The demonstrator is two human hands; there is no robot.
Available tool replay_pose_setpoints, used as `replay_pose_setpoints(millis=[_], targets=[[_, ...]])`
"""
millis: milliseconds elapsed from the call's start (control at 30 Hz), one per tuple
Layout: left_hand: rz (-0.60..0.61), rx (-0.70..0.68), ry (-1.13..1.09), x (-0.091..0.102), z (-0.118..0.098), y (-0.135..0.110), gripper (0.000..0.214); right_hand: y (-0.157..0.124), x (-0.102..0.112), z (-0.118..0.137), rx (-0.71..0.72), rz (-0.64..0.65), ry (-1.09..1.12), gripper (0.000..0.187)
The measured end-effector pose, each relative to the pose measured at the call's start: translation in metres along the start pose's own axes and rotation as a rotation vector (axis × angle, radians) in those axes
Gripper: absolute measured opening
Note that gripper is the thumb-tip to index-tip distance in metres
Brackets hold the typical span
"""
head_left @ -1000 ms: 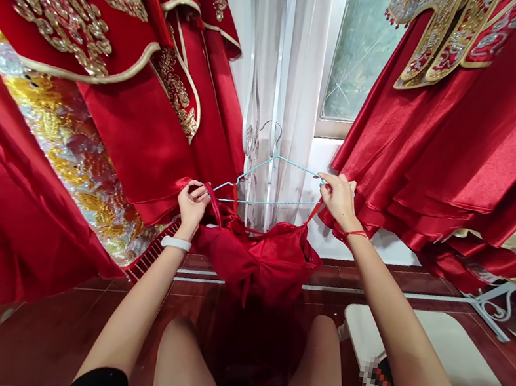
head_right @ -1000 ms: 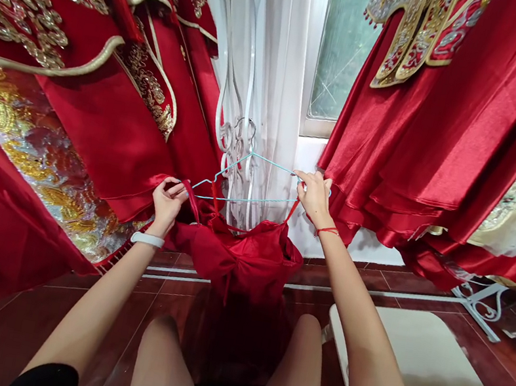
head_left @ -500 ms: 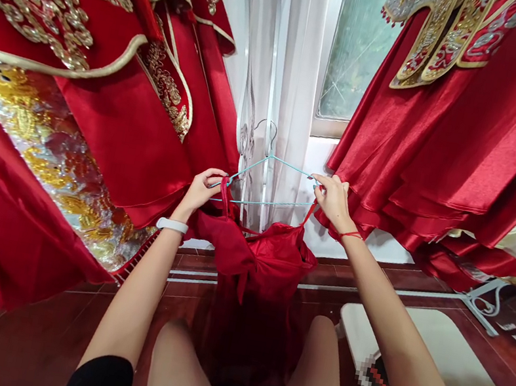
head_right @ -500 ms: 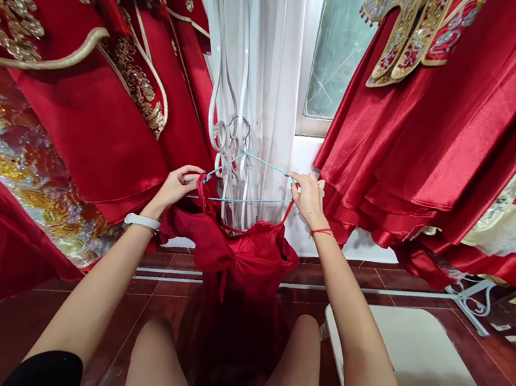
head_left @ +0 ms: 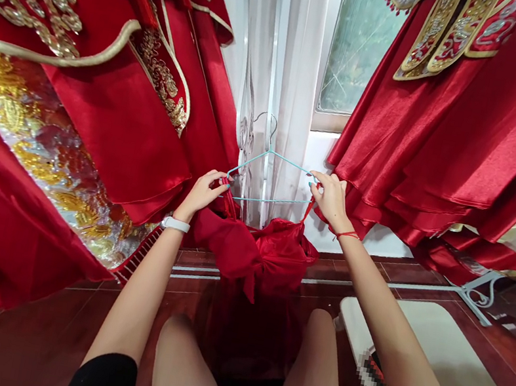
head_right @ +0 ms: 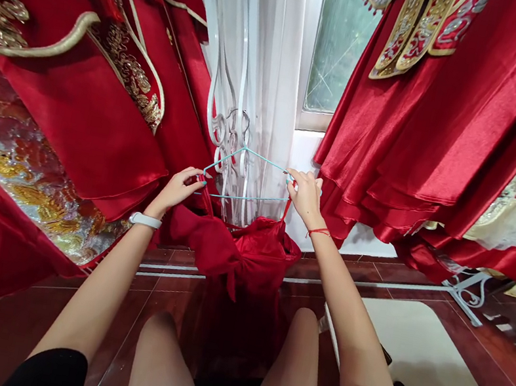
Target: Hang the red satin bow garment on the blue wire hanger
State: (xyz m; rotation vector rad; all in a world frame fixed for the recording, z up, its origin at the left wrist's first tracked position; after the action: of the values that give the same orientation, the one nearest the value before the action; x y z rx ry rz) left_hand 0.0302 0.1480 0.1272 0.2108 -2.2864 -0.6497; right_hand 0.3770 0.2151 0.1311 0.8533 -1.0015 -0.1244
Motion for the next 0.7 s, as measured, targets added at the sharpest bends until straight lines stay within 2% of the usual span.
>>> replay_pose_setpoints(millis=[267, 300, 367, 433, 467, 500, 533, 600, 667, 700], targets=[[0.048, -0.031, 0.007, -0.001, 0.005, 0.001, 0.028, -0.005, 0.007, 0.003, 0.009, -0.039, 0.093, 0.038], [0.048, -0.029, 0.012, -0.002, 0.006, 0.000, 0.028, -0.009, 0.007, 0.001, -0.004, -0.082, 0.117, 0.040], [0.040, -0.034, 0.022, -0.003, 0.006, 0.000, 0.027, -0.024, 0.007, -0.009, -0.106, -0.280, 0.164, 0.044], [0.025, -0.047, 0.034, -0.004, 0.005, 0.000, 0.027, -0.052, 0.001, -0.027, -0.339, -0.532, 0.198, 0.044], [0.022, -0.053, 0.041, -0.005, 0.004, 0.000, 0.028, -0.070, -0.007, -0.037, -0.493, -0.592, 0.210, 0.043], [0.023, -0.056, 0.049, -0.006, 0.004, 0.000, 0.028, -0.087, -0.018, -0.046, -0.640, -0.539, 0.228, 0.040], [0.025, -0.056, 0.054, -0.006, 0.004, 0.001, 0.028, -0.102, -0.034, -0.053, -0.754, -0.346, 0.276, 0.036], [0.027, -0.049, 0.052, -0.007, 0.004, 0.001, 0.028, -0.133, -0.069, -0.059, -0.897, 0.222, 0.410, 0.026], [0.025, -0.044, 0.042, -0.007, 0.005, 0.000, 0.028, -0.156, -0.088, -0.060, -0.942, 0.453, 0.469, 0.021], [0.025, -0.044, 0.038, -0.007, 0.006, 0.000, 0.027, -0.163, -0.094, -0.060, -0.955, 0.508, 0.486, 0.021]])
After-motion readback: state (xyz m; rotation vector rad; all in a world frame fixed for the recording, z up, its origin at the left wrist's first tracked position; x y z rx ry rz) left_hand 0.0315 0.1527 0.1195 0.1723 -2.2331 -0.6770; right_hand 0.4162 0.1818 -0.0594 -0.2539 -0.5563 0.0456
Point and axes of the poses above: each hand's wrist, its own y-axis towards the middle knuckle, its own x-axis out of the back of the hand, z = x × y, the point moved 3 cm from there along y, towards the middle knuckle, and after that the axes turned 2 degrees about z, right-handed, at the moved point
